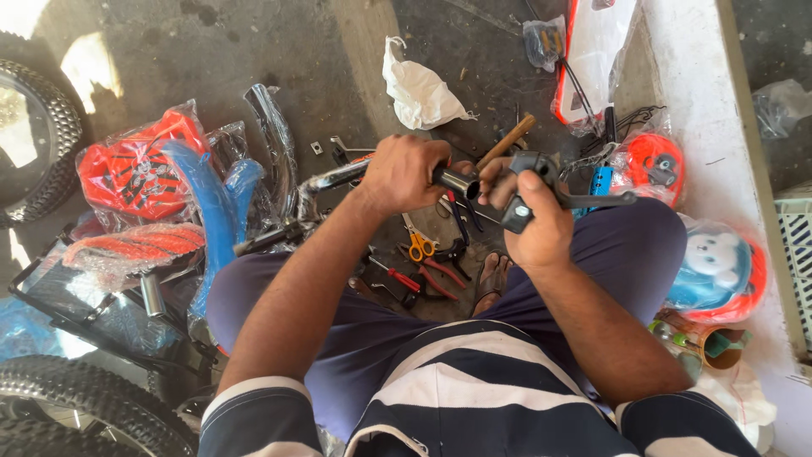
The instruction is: The person sits on the floor and assembles a bicycle handlebar stem. They use scissors to cut a plastic wrap, apply lubricant from a bottle, and insert a metal tube into the stem. They then use a screwdriver and a red pipe wrench to tighten the components together.
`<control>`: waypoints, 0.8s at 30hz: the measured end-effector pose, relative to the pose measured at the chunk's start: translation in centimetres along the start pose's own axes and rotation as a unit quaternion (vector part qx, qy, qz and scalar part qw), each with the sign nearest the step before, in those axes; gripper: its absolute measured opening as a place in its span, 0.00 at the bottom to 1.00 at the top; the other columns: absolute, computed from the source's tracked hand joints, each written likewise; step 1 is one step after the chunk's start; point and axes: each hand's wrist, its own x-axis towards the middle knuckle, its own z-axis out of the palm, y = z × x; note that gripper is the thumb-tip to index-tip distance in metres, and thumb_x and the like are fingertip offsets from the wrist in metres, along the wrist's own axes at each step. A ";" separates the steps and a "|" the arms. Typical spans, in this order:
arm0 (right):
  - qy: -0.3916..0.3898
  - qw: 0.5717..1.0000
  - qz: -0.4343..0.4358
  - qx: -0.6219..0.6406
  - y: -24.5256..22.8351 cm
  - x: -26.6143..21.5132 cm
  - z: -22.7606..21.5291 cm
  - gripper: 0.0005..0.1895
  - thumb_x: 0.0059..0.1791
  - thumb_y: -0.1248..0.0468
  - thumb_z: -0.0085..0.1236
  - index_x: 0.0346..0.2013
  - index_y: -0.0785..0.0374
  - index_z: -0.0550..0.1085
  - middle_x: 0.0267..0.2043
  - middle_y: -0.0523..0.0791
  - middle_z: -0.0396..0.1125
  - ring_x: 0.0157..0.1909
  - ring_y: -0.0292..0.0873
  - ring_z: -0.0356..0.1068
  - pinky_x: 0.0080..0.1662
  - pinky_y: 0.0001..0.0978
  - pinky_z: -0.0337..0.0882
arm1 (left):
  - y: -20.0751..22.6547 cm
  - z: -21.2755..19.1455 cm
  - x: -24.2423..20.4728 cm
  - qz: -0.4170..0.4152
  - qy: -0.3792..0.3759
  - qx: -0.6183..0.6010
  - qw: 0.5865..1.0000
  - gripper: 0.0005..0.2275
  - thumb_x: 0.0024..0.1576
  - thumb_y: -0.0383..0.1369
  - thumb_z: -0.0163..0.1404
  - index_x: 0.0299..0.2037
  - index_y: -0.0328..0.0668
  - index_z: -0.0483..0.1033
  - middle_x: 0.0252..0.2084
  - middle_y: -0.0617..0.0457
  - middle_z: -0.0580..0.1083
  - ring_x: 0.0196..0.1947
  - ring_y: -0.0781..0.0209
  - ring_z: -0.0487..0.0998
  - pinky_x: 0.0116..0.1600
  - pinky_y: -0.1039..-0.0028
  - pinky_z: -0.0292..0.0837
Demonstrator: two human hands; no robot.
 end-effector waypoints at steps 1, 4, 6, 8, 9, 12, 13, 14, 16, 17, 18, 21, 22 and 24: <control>0.023 1.000 0.012 -0.011 0.1 0.0 0.3 0.15 0.57 0.57 0.49 0.39 0.69 0.73 0.44 0.55 0.69 0.47 0.48 0.69 0.52 0.44 0.68 | 0.1 0.3 0.0 0.010 -0.005 0.007 1.000 0.10 0.48 0.38 0.62 0.28 0.44 0.74 0.24 0.47 0.76 0.28 0.42 0.79 0.33 0.55 0.71; 0.062 0.997 0.035 -0.024 0.5 0.1 1.0 0.17 0.55 0.57 0.46 0.40 0.71 0.74 0.48 0.54 0.70 0.49 0.48 0.69 0.53 0.40 0.66 | 0.2 1.1 -0.1 0.033 -0.009 0.021 0.999 0.10 0.42 0.35 0.61 0.29 0.44 0.74 0.25 0.47 0.76 0.29 0.42 0.79 0.33 0.54 0.72; 0.052 0.998 0.028 -0.005 0.8 0.5 1.4 0.19 0.55 0.57 0.45 0.39 0.72 0.74 0.46 0.54 0.71 0.53 0.48 0.70 0.61 0.39 0.67 | 0.4 1.6 -0.2 0.045 0.001 0.021 0.999 0.10 0.41 0.35 0.60 0.29 0.45 0.74 0.27 0.48 0.76 0.30 0.43 0.79 0.33 0.55 0.73; 0.077 0.996 0.028 0.020 1.2 0.4 1.9 0.16 0.55 0.58 0.47 0.40 0.71 0.73 0.44 0.53 0.71 0.53 0.49 0.70 0.61 0.40 0.67 | 0.5 1.9 -0.2 0.040 0.002 0.022 0.999 0.10 0.42 0.35 0.61 0.31 0.45 0.75 0.28 0.48 0.76 0.31 0.42 0.80 0.35 0.55 0.73; 0.090 0.995 0.028 0.032 1.3 0.3 2.2 0.15 0.55 0.59 0.48 0.41 0.70 0.73 0.43 0.53 0.71 0.53 0.50 0.70 0.61 0.41 0.67 | 0.6 2.1 -0.3 0.037 0.002 0.022 0.999 0.11 0.43 0.35 0.61 0.32 0.46 0.75 0.28 0.48 0.76 0.31 0.42 0.80 0.35 0.55 0.74; 0.105 0.994 0.026 0.029 0.9 0.7 2.8 0.15 0.57 0.60 0.48 0.37 0.71 0.73 0.40 0.52 0.71 0.50 0.50 0.70 0.58 0.41 0.67 | 1.2 2.7 -0.2 0.015 -0.015 0.032 0.999 0.15 0.38 0.36 0.63 0.33 0.44 0.74 0.28 0.45 0.76 0.31 0.41 0.80 0.34 0.55 0.74; 0.120 0.992 0.018 0.029 0.9 0.7 3.1 0.12 0.56 0.62 0.49 0.37 0.69 0.73 0.37 0.51 0.69 0.48 0.50 0.70 0.57 0.41 0.68 | 1.3 2.8 -0.2 0.025 -0.004 0.020 0.999 0.16 0.38 0.36 0.63 0.34 0.44 0.75 0.28 0.46 0.77 0.31 0.42 0.80 0.35 0.55 0.74; 0.135 0.990 0.011 0.028 0.8 0.7 3.4 0.09 0.56 0.64 0.51 0.37 0.68 0.72 0.34 0.50 0.67 0.45 0.50 0.70 0.55 0.42 0.68 | 1.4 3.0 -0.3 0.034 0.006 0.008 0.999 0.16 0.37 0.35 0.63 0.35 0.44 0.75 0.28 0.46 0.77 0.32 0.42 0.80 0.36 0.56 0.74; 0.166 0.986 0.009 0.021 0.6 0.7 3.7 0.06 0.56 0.67 0.53 0.36 0.66 0.71 0.31 0.47 0.65 0.43 0.49 0.70 0.52 0.42 0.68 | 1.5 3.4 -0.3 0.035 0.011 -0.002 0.999 0.18 0.37 0.35 0.63 0.37 0.43 0.76 0.28 0.47 0.78 0.31 0.43 0.80 0.36 0.56 0.75; 0.181 0.983 0.013 0.016 0.6 0.6 3.8 0.06 0.56 0.67 0.53 0.35 0.65 0.71 0.30 0.46 0.63 0.42 0.48 0.70 0.52 0.41 0.69 | 1.5 3.6 -0.2 0.027 0.004 0.001 1.000 0.18 0.38 0.35 0.64 0.39 0.43 0.76 0.29 0.47 0.78 0.31 0.43 0.80 0.36 0.56 0.75; 0.195 0.981 0.017 0.011 0.5 0.6 3.9 0.06 0.55 0.68 0.54 0.34 0.64 0.70 0.30 0.45 0.62 0.42 0.47 0.70 0.51 0.41 0.69 | 1.6 3.7 -0.2 0.019 -0.001 0.005 1.000 0.18 0.39 0.35 0.64 0.40 0.43 0.77 0.29 0.46 0.78 0.30 0.43 0.80 0.36 0.56 0.75; 0.166 0.985 0.003 -0.040 0.6 1.2 3.8 0.05 0.55 0.67 0.54 0.35 0.63 0.70 0.30 0.43 0.61 0.40 0.44 0.67 0.54 0.40 0.69 | 1.5 3.8 0.1 -0.008 -0.013 0.002 1.000 0.14 0.44 0.36 0.62 0.40 0.46 0.77 0.30 0.48 0.79 0.31 0.46 0.81 0.37 0.57 0.76; 0.141 0.987 -0.009 -0.076 0.6 1.2 3.8 0.08 0.57 0.66 0.53 0.34 0.63 0.70 0.30 0.43 0.61 0.40 0.44 0.67 0.54 0.40 0.69 | 1.4 3.8 0.2 0.002 0.009 0.002 1.000 0.14 0.44 0.35 0.62 0.40 0.46 0.77 0.30 0.48 0.79 0.31 0.46 0.81 0.37 0.57 0.76; 0.089 0.985 -0.028 -0.148 0.3 1.2 3.8 0.12 0.60 0.65 0.52 0.32 0.64 0.69 0.30 0.43 0.61 0.40 0.43 0.67 0.54 0.38 0.68 | 1.3 4.0 0.0 0.018 0.050 0.003 0.999 0.13 0.45 0.34 0.61 0.40 0.46 0.78 0.30 0.48 0.79 0.31 0.46 0.81 0.36 0.56 0.76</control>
